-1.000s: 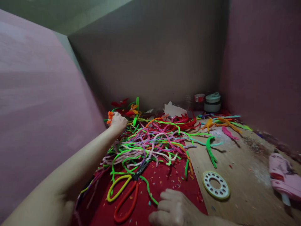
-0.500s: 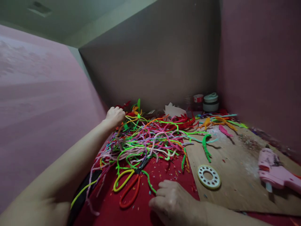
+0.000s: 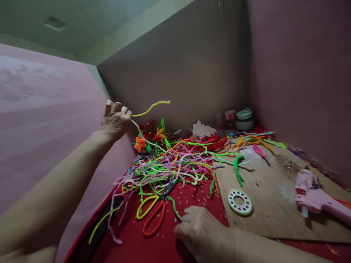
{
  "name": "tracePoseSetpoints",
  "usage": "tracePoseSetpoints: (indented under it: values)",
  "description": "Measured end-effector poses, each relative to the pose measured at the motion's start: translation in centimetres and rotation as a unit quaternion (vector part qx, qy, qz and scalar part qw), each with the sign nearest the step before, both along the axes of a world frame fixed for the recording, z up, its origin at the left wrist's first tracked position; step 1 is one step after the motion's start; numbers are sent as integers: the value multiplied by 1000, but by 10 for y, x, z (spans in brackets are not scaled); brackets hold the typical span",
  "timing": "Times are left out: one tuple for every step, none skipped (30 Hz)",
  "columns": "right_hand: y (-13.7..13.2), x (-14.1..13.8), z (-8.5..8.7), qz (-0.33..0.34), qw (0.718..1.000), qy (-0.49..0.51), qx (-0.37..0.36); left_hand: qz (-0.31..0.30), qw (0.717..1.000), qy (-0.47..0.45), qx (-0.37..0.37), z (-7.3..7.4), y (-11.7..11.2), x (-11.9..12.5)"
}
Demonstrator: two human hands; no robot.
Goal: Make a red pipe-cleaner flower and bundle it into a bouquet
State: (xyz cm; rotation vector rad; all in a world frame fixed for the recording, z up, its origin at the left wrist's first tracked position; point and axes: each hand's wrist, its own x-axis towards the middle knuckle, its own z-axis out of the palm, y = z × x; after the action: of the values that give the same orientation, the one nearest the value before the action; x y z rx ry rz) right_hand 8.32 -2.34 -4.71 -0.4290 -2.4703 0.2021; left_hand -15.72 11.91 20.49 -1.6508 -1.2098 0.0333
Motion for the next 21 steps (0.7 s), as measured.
tracePoseSetpoints:
  values:
    - [0,0,0,0,1000,0,2,8,1000,-15,11,3,-6,0]
    - [-1,0,0,0,1000,2,5,20,999,-31,21,5,-12,2]
    - [-1,0,0,-1,1000,3,9,38,998,-47,27,6,-18,6]
    - [-1,0,-1,0,1000,3,13,49,996,-61,33,6,-25,11]
    - [-1,0,-2,0,1000,2,17,50,994,-79,48,4,-32,18]
    - [-1,0,-2,-1,1000,0,21,42,993,-94,51,1,-39,27]
    - [-1,0,-3,-2,1000,-1,24,38,991,-113,52,-2,-46,36]
    - [-1,0,-4,-3,1000,-1,27,40,991,-120,43,-7,-53,46]
    - [-2,1,-4,-4,1000,-1,28,51,991,-118,34,-12,-60,55]
    - [-2,1,-4,-7,1000,0,28,67,991,-112,11,-17,-66,64]
    - [-2,1,-4,-7,1000,0,28,77,991,-105,-17,-22,-72,72]
    - [-3,2,-3,-5,1000,-1,24,76,991,-105,-39,-26,-77,79]
    - [-3,2,-2,0,1000,-1,15,73,991,-107,-41,-31,-81,85]
    - [-4,3,0,5,1000,4,-7,65,992,-102,-30,-35,-85,90]
    - [-5,3,3,13,998,17,-51,57,994,-94,-21,-38,-89,95]
    - [-5,3,6,27,991,40,-121,49,995,-81,-21,-43,-93,99]
    - [-5,3,10,47,972,75,-218,39,997,-67,-32,-48,-98,103]
    - [-4,3,14,82,929,118,-340,27,997,-57,-47,-55,-104,107]
    - [-3,3,19,132,864,172,-455,3,996,-45,-77,-64,-111,111]
    - [-1,3,23,188,783,224,-549,-29,993,-34,-110,-75,-119,114]
    - [2,4,27,230,698,286,-615,-72,987,-26,-138,-88,-128,115]
